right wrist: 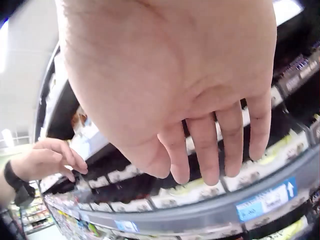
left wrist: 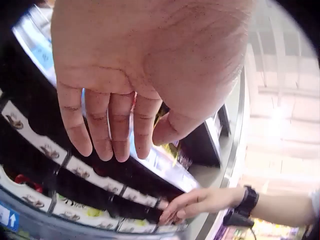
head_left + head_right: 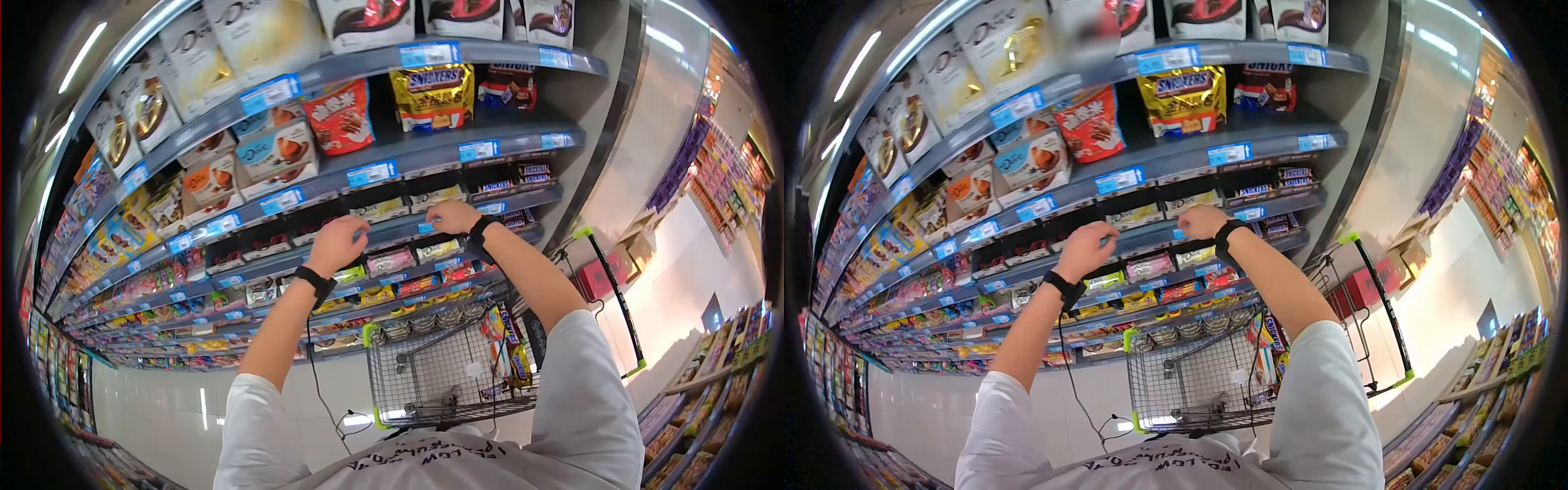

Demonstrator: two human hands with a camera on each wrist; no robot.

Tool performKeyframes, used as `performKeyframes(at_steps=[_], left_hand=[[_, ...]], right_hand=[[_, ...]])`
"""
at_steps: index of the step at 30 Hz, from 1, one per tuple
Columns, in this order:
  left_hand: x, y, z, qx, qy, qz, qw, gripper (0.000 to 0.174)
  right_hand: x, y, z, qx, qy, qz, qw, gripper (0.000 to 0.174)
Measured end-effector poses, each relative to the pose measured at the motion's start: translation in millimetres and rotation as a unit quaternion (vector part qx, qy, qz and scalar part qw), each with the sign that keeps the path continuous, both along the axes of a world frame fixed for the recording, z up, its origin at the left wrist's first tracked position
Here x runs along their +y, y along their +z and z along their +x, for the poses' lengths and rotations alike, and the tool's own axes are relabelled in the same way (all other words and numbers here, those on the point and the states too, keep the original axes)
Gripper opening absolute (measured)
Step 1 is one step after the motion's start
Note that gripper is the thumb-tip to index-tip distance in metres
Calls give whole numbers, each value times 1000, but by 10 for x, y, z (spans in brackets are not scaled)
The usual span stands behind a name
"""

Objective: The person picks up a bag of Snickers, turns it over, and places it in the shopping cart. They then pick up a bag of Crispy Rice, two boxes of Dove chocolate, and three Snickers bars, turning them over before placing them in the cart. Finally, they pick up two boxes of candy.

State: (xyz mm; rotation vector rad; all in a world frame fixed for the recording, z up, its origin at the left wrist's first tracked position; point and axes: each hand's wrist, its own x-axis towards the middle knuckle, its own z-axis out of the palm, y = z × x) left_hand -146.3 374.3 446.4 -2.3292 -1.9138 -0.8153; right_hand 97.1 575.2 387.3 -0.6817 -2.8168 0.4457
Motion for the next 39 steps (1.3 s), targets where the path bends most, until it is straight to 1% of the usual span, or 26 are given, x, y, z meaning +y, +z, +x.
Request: performKeyframes(at_steps=[1, 2, 4, 5, 6, 7, 8, 10, 11, 14, 15, 16, 20, 22, 23, 24, 26, 27, 29, 30, 32, 34, 36, 37, 38, 39], left_hand=[[136, -98, 87, 0, -1, -8, 1000, 18], [296, -218, 157, 22, -3, 0, 1000, 18], [591, -324, 364, 47, -7, 1, 999, 19], [758, -376, 482, 53, -24, 3, 998, 21], [923, -418, 607, 58, -42, 5, 997, 22], [1112, -477, 723, 76, -66, 87, 991, 25], [1311, -516, 811, 77, -75, 78, 991, 25], [1661, -572, 1028, 80, 11, 18, 997, 34], [1784, -576, 1109, 107, 40, -14, 993, 39], [2109, -873, 1061, 145, 36, -28, 988, 39], [2128, -865, 1059, 169, 29, -44, 984, 39], [2114, -798, 1109, 174, 25, -54, 983, 39], [2141, -686, 1126, 167, 33, -42, 985, 38], [2140, -659, 1136, 145, 18, -51, 988, 28], [2136, -643, 1152, 155, 40, -102, 982, 32], [2122, -666, 1172, 158, 40, -105, 981, 32], [2050, -710, 1207, 131, 56, -41, 989, 29], [2015, -707, 1239, 132, 56, -43, 989, 29], [1959, -679, 1298, 142, 126, -17, 982, 26], [1937, -654, 1311, 142, 126, -17, 982, 26], [1838, -589, 1316, 156, 91, 80, 980, 25], [1714, -506, 1381, 151, 84, 93, 980, 26], [1567, -438, 1494, 15, 40, 22, 999, 26], [1473, -404, 1564, -7, 18, 6, 1000, 26], [1379, -408, 1609, -10, 21, 6, 1000, 26], [1280, -412, 1648, -83, 10, -38, 996, 26]], right_hand=[[63, -107, 46, 11, -31, 49, 998, 21], [149, -198, 77, 11, -32, 41, 999, 21], [311, -262, 133, 82, -109, 38, 990, 21], [389, -300, 186, 135, -100, 94, 981, 17], [440, -302, 232, 137, -106, 85, 981, 17], [499, -305, 276, 161, -125, 108, 973, 15], [569, -321, 328, 183, -146, 131, 963, 13], [747, -409, 439, 244, -96, 140, 955, 13], [790, -439, 527, 241, -110, 156, 952, 13], [980, -466, 861, 233, -156, 205, 938, 15], [1028, -504, 986, 224, -183, 238, 927, 16], [1054, -530, 1110, 166, -219, 229, 934, 19], [1249, -691, 1413, 208, -176, 239, 932, 21], [1241, -653, 1427, 188, -162, 241, 938, 21], [1244, -631, 1418, 183, -169, 230, 941, 19], [1257, -612, 1415, 185, -169, 227, 941, 19], [1289, -587, 1401, 160, -175, 196, 952, 18], [1306, -591, 1395, 163, -174, 186, 953, 16], [1326, -607, 1388, 165, -173, 188, 953, 17], [1325, -603, 1387, 166, -172, 191, 952, 17], [1298, -594, 1376, 157, -182, 200, 950, 19], [1179, -464, 1352, 151, -192, 210, 947, 21], [923, -288, 1303, 261, -107, 116, 952, 33], [781, -274, 1231, 349, -46, 20, 936, 37], [617, -241, 1160, 381, -7, -116, 917, 40], [435, -211, 1139, 349, 9, -198, 916, 38]])
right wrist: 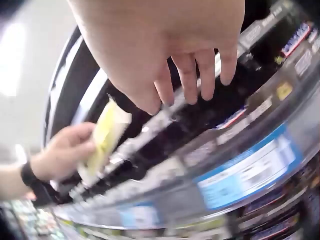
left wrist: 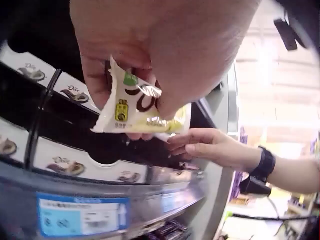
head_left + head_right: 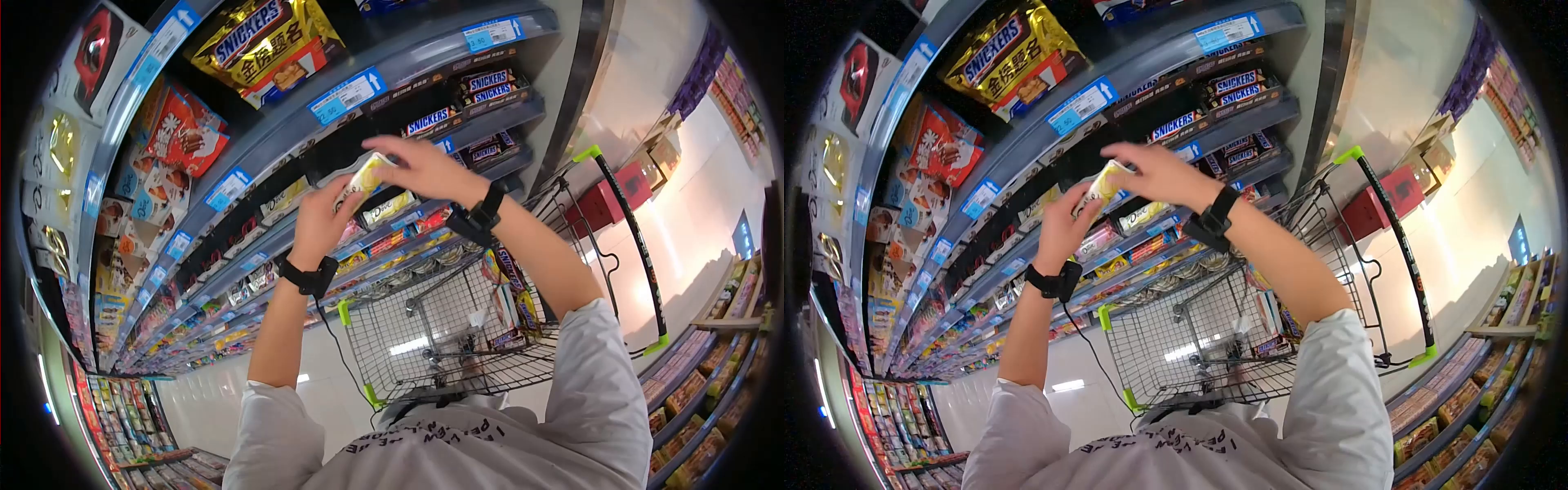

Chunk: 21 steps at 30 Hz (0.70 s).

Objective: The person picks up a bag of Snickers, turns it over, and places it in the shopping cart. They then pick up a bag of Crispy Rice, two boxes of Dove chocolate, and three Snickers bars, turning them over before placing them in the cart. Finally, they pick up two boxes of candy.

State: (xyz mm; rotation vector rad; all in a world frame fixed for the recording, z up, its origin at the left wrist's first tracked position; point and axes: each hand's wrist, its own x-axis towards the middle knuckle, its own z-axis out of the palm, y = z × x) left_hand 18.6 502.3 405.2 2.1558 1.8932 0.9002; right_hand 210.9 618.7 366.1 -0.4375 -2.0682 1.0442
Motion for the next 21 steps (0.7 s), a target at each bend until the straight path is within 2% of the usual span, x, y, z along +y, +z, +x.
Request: performKeyframes(at_steps=[1, 2, 3, 5, 7, 8, 9, 12, 14, 21], left_hand=[[-107, 11, 23, -74, -14, -41, 996, 26], [-221, 44, 33, -66, 3, -90, 994, 25], [-325, 17, 11, -68, 3, -88, 994, 25], [-584, -89, -67, -193, -18, -94, 977, 26], [-963, 4, -34, -244, -17, -112, 963, 24], [-1166, 54, 17, -322, -1, -128, 938, 24], [-1360, 81, 39, -397, 10, -140, 907, 25], [-1964, 87, 101, -489, 65, -125, 861, 30], [-2338, -36, 56, -541, 73, -119, 829, 30], [-3573, -42, 22, -588, 101, -28, 802, 24]], right_hand=[[-184, 20, 0, -27, 48, -69, 996, 37], [-349, 5, 10, -16, 56, -118, 991, 34], [-505, -10, 24, -4, 63, -167, 984, 32], [-823, -18, 115, 53, 108, -309, 943, 28], [-1242, -25, 218, 92, 57, -346, 932, 24], [-1457, -63, 248, 100, 35, -372, 922, 24], [-1687, -26, 277, 117, 35, -388, 914, 25], [-2335, 77, 306, 130, 15, -418, 899, 27], [-2658, 38, 280, 135, 13, -400, 906, 27], [-3727, 176, 114, 76, 19, -372, 925, 27]])
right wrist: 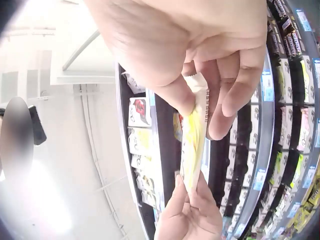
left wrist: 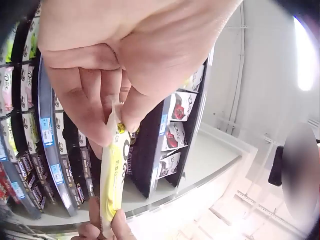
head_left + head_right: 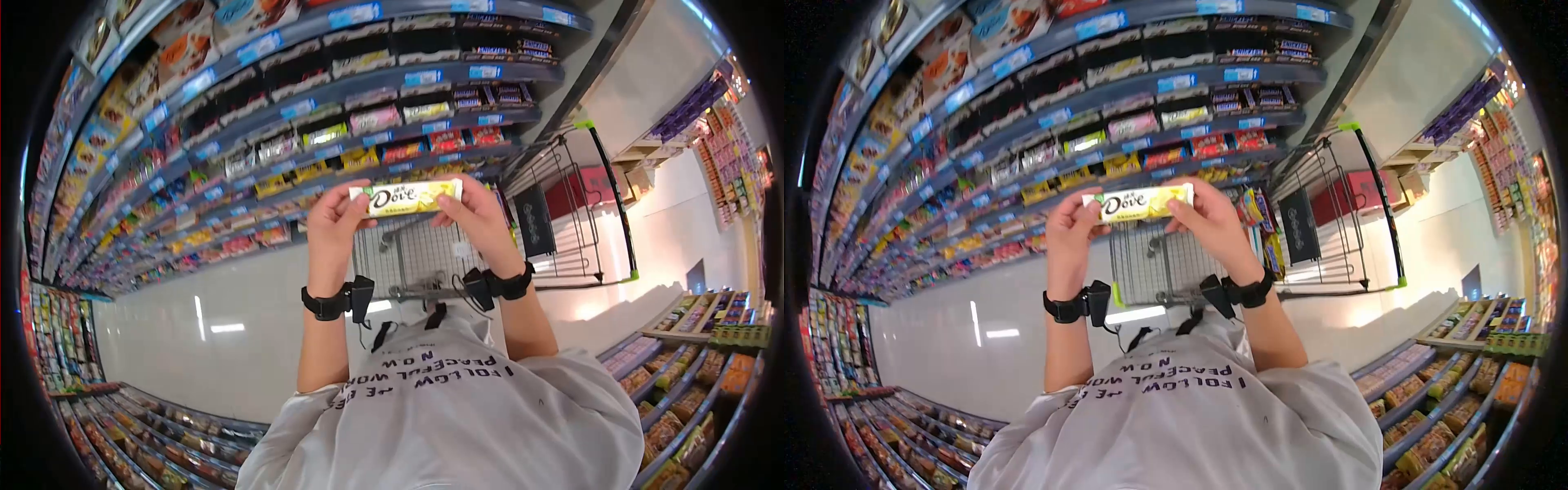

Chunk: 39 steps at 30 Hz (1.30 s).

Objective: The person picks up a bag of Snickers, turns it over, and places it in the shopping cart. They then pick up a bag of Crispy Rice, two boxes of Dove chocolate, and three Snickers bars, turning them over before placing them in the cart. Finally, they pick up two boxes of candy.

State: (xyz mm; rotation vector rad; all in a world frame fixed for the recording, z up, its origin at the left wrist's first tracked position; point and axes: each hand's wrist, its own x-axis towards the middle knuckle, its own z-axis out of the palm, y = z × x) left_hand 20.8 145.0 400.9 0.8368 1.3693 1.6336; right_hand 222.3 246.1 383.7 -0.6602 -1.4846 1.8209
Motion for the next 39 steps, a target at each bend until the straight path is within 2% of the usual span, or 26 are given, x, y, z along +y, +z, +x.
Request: performKeyframes(at_steps=[4, 6, 10, 12, 13, 14, 16, 18, 20, 23, 24, 26, 30, 33, 39], left_hand=[[-619, -108, -56, 10, 50, 32, 998, 23], [-812, -156, -71, 25, 66, 55, 996, 23], [-1051, -177, -63, 11, 75, 128, 989, 19], [-1081, -233, -49, 12, 79, 202, 976, 18], [-1076, -309, -80, 55, 77, 235, 967, 17], [-1084, -341, -67, 42, 86, 239, 966, 17], [-1082, -359, -50, -6, 52, 256, 965, 17], [-1081, -350, -4, -46, 46, 275, 959, 16], [-1051, -331, 66, -118, 26, 300, 946, 15], [-995, -300, 136, -159, 8, 311, 937, 17], [-974, -274, 150, -153, 3, 307, 939, 17], [-907, -214, 197, -185, -30, 322, 928, 21], [-594, -159, 456, -182, -45, 337, 923, 25], [-282, -140, 731, -102, -30, 344, 933, 24], [374, -53, 1330, -99, -66, 332, 936, 27]], right_hand=[[-510, 105, -135, -22, 36, 28, 999, 29], [-749, 160, -180, -51, 44, 92, 993, 27], [-1076, 197, -227, -72, 9, 127, 989, 28], [-1183, 243, -236, -85, -9, 125, 989, 26], [-1204, 279, -230, -86, -19, 220, 972, 26], [-1222, 322, -228, -82, -28, 312, 946, 25], [-1334, 420, -222, -101, -54, 279, 954, 25], [-1346, 437, -192, -119, -84, 443, 885, 24], [-1364, 457, -195, -110, -100, 453, 879, 25], [-1345, 491, -111, -104, -108, 523, 839, 28], [-1314, 502, -74, -100, -114, 519, 842, 28], [-1222, 507, 23, -112, -110, 582, 798, 31], [-1007, 437, 285, -84, -133, 556, 816, 31], [-774, 406, 577, -68, -150, 550, 819, 29], [-152, 353, 1210, -46, -175, 533, 826, 23]])
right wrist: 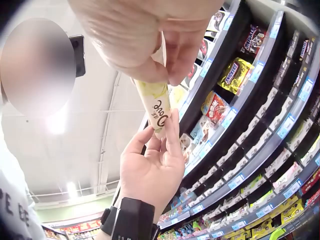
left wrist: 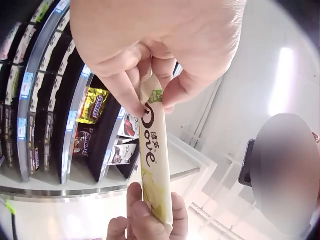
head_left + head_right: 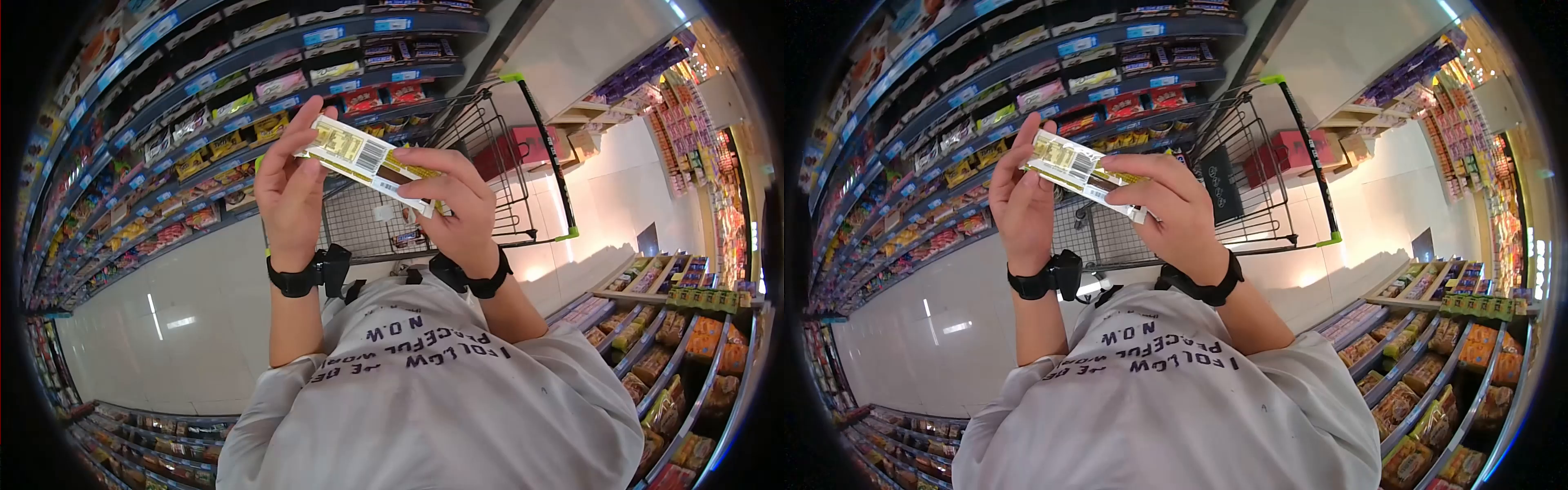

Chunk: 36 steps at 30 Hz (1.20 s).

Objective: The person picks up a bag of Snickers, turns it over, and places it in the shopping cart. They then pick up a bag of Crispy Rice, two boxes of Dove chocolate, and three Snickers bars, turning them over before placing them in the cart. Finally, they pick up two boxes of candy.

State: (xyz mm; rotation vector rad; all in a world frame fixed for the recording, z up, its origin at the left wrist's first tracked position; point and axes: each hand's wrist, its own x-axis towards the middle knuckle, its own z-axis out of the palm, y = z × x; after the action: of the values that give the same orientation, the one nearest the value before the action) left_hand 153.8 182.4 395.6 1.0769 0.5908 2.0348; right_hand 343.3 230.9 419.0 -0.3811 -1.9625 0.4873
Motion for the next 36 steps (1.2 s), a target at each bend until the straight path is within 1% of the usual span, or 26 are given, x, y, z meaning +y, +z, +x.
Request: performKeyframes(at_steps=[3, 5, 6, 7, 8, 9, 10, 11, 13, 14, 15, 16, 18, 20, 21, 22, 23, 24, 25, 27, 30, 31, 32, 33, 35, 36], left_hand=[[267, 8, 239, 20, -7, -28, 999, 26], [401, 14, 385, 56, 23, -91, 994, 22], [468, 6, 444, 60, 28, -97, 993, 22], [523, -17, 498, 60, 46, -138, 988, 21], [560, -46, 555, 59, 65, -179, 980, 20], [581, -81, 613, 62, 72, -186, 978, 20], [597, -112, 658, 60, 74, -222, 970, 19], [631, -120, 688, 60, 73, -254, 962, 19], [681, -89, 787, 76, 79, -265, 958, 21], [693, -73, 825, 92, 100, -295, 946, 22], [698, -59, 843, 107, 120, -323, 933, 23], [706, -51, 845, 107, 115, -328, 932, 28], [714, -21, 839, 89, 110, -319, 937, 31], [693, 30, 834, 67, 102, -309, 943, 33], [663, 95, 837, 128, 117, -308, 936, 38], [639, 148, 828, 187, 131, -304, 925, 44], [617, 173, 818, 186, 125, -300, 927, 44], [585, 188, 805, 227, 116, -261, 931, 47], [546, 209, 762, 267, 109, -222, 931, 51], [453, 230, 586, 290, 87, -214, 929, 56], [342, 142, 256, 263, 98, -183, 942, 51], [307, 110, 115, 253, 96, -179, 946, 45], [269, 79, -29, 241, 96, -176, 950, 40], [216, 33, -182, 236, 92, -174, 952, 40], [97, -62, -472, 254, 106, -222, 935, 27], [57, -66, -580, 246, 108, -221, 937, 27]], right_hand=[[277, -59, 257, 28, 9, -23, 999, 24], [435, -87, 407, 47, -2, -107, 993, 26], [541, -116, 491, 38, 3, -112, 993, 27], [593, -131, 562, 42, 10, -119, 992, 27], [619, -134, 632, 21, 3, -199, 980, 26], [659, -150, 688, -1, -2, -277, 961, 27], [721, -224, 706, 35, 33, -319, 946, 32], [774, -276, 732, 42, 38, -321, 945, 32], [842, -316, 760, 67, 59, -391, 916, 39], [858, -291, 785, 70, 76, -423, 900, 45], [870, -296, 794, 77, 75, -424, 899, 45], [884, -299, 797, 78, 75, -430, 896, 45], [905, -302, 788, 79, 72, -433, 895, 46], [922, -318, 756, 104, 115, -514, 844, 42], [942, -332, 746, 106, 109, -511, 846, 42], [968, -352, 740, 106, 141, -565, 806, 39], [966, -375, 715, 105, 172, -617, 761, 37], [931, -406, 648, 120, 175, -642, 736, 38], [910, -430, 607, 118, 171, -641, 739, 38], [847, -461, 510, 134, 266, -697, 652, 41], [629, -431, 219, 109, 245, -710, 651, 44], [557, -426, 109, 111, 239, -708, 655, 44], [483, -431, -8, 102, 233, -707, 660, 41], [404, -440, -121, 92, 227, -706, 665, 40], [231, -463, -332, 67, 210, -718, 661, 41], [162, -481, -446, 45, 199, -728, 654, 45]])
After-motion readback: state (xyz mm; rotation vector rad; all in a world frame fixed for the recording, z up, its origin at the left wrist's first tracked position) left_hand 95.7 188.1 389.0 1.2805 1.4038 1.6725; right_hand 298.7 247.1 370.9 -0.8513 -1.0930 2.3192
